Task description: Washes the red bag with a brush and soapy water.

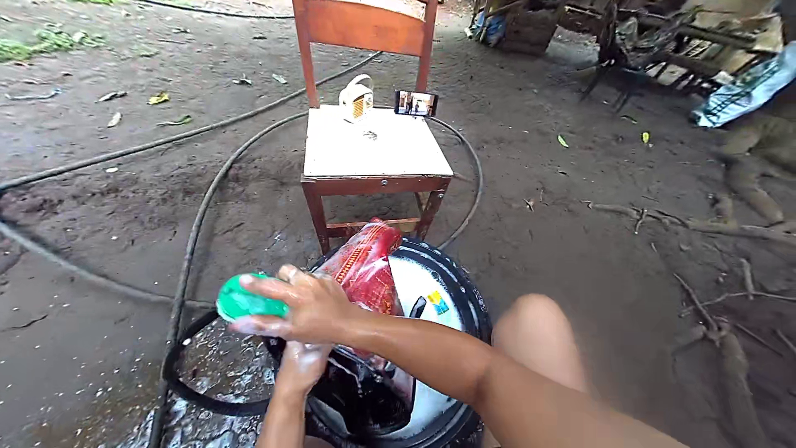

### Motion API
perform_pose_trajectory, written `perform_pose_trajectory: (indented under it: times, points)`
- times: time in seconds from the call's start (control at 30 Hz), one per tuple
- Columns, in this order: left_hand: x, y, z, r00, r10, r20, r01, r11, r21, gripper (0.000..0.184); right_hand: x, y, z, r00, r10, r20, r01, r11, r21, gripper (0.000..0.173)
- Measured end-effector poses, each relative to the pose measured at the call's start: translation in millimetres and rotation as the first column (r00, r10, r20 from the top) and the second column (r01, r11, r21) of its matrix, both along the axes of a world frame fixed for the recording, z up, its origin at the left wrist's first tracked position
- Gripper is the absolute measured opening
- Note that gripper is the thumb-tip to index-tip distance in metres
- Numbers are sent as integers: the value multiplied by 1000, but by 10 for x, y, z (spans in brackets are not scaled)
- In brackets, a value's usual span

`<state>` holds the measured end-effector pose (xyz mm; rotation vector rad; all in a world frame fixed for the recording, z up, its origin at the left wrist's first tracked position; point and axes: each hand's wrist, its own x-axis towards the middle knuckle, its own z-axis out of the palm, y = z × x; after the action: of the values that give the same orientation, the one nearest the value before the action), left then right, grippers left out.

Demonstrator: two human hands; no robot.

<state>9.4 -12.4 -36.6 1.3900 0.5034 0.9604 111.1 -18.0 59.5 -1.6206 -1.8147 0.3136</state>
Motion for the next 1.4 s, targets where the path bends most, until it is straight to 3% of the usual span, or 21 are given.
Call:
perform_pose_trajectory:
  times: [0.07,0.13,0.23,0.33,0.43,0.5,0.57,0.63,0.73,0.77,0.8,0.97,1.03,1.17,1.23,1.33,1.4]
  points:
    - [-92,117,4,984,-9,179,19,998,-55,71,159,-239,-341,999,3,-39,-1,998,60,50]
    - [-105,184,65,942,-51,332,104,984,-143,60,339,-430,-607,998,-24,-54,28,997,65,49]
    - [77,109,123,882,-17,472,171,943,-286,45,319,-318,-396,993,-100,-70,99,995,-10,49]
    - [196,85,141,858,-30,513,188,947,-259,57,133,-20,-35,978,-177,-111,178,984,1,49]
    - [98,177,182,832,42,554,139,949,-281,62,21,-113,-246,980,-166,-110,165,986,-14,51]
    - [6,231,237,839,193,510,38,912,-408,84,54,-340,-551,988,-122,-94,113,988,-103,53]
    - [-10,266,261,874,225,431,-15,899,-439,90,122,-433,-746,987,-116,-112,99,984,-145,55]
    - [100,205,278,896,234,379,-48,897,-440,82,105,-309,-599,975,-163,-153,153,986,-73,53]
    - [254,28,259,922,273,275,-124,880,-458,47,-61,63,-161,941,-256,-219,292,945,150,46]
    - [268,4,249,920,283,270,-131,874,-468,45,-104,151,-118,937,-271,-221,316,926,205,46]
    - [255,13,246,914,294,279,-135,871,-473,46,-136,163,-152,941,-272,-203,314,923,223,47]
    - [142,207,330,864,389,321,-186,837,-514,47,-48,-378,-740,972,-190,-136,194,981,12,49]
    - [199,146,322,883,368,292,-195,852,-486,49,-5,-309,-549,971,-199,-135,197,980,-31,49]
    - [280,-12,254,899,344,271,-193,867,-459,47,-110,148,-114,950,-262,-168,290,941,175,45]
    - [197,47,255,892,332,306,-171,876,-451,49,-167,83,-258,953,-243,-179,275,944,181,47]
    - [82,164,339,876,368,311,-176,845,-506,47,-107,-307,-795,975,-176,-138,201,961,191,44]
    - [102,188,359,879,360,313,-155,836,-526,50,-12,-352,-809,981,-147,-128,163,978,132,45]
